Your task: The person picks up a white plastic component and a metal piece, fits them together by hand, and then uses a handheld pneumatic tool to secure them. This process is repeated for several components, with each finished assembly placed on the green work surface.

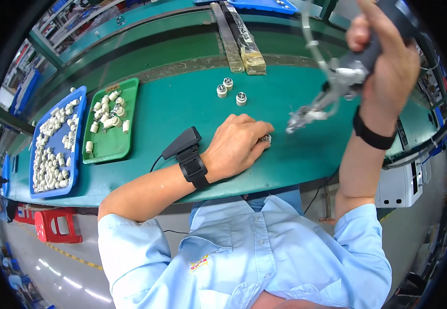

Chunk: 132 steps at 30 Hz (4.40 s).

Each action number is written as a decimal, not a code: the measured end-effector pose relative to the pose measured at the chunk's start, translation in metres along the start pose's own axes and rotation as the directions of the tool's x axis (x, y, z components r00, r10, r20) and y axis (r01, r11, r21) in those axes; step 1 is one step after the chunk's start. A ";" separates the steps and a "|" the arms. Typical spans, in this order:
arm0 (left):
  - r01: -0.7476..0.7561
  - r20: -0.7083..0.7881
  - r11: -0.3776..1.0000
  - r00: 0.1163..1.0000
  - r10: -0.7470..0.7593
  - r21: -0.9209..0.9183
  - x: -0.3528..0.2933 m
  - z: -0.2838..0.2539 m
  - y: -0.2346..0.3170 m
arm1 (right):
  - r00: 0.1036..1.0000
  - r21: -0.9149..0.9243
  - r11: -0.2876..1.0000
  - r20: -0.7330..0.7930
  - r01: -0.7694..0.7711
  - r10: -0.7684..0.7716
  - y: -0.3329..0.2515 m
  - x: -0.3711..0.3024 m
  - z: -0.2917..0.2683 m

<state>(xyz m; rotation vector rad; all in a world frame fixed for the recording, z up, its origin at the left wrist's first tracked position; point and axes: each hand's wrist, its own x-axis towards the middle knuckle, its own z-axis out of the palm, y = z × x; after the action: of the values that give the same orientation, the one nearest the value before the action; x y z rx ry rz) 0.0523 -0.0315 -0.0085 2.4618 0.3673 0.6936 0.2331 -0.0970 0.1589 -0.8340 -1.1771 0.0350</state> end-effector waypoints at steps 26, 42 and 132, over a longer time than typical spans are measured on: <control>0.565 -0.447 0.335 0.815 -0.368 0.754 -0.042 -0.164 -0.134 | 0.997 -0.267 0.961 0.059 0.068 -0.054 0.034 0.026 -0.089; 0.339 -0.442 0.940 0.849 -0.288 0.037 -0.004 -0.120 -0.056 | 0.837 -0.274 0.815 -0.061 0.511 -0.544 0.006 -0.020 -0.055; 0.393 0.296 0.480 0.917 -0.268 -0.784 0.004 0.000 0.015 | 0.790 -0.358 0.930 0.592 0.082 0.158 0.050 -0.147 -0.053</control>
<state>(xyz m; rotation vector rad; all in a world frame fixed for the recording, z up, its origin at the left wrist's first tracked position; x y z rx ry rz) 0.0574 -0.0425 0.0020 1.4247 0.3385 0.3787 0.2339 -0.1550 0.0057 -1.2340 -1.8231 0.1329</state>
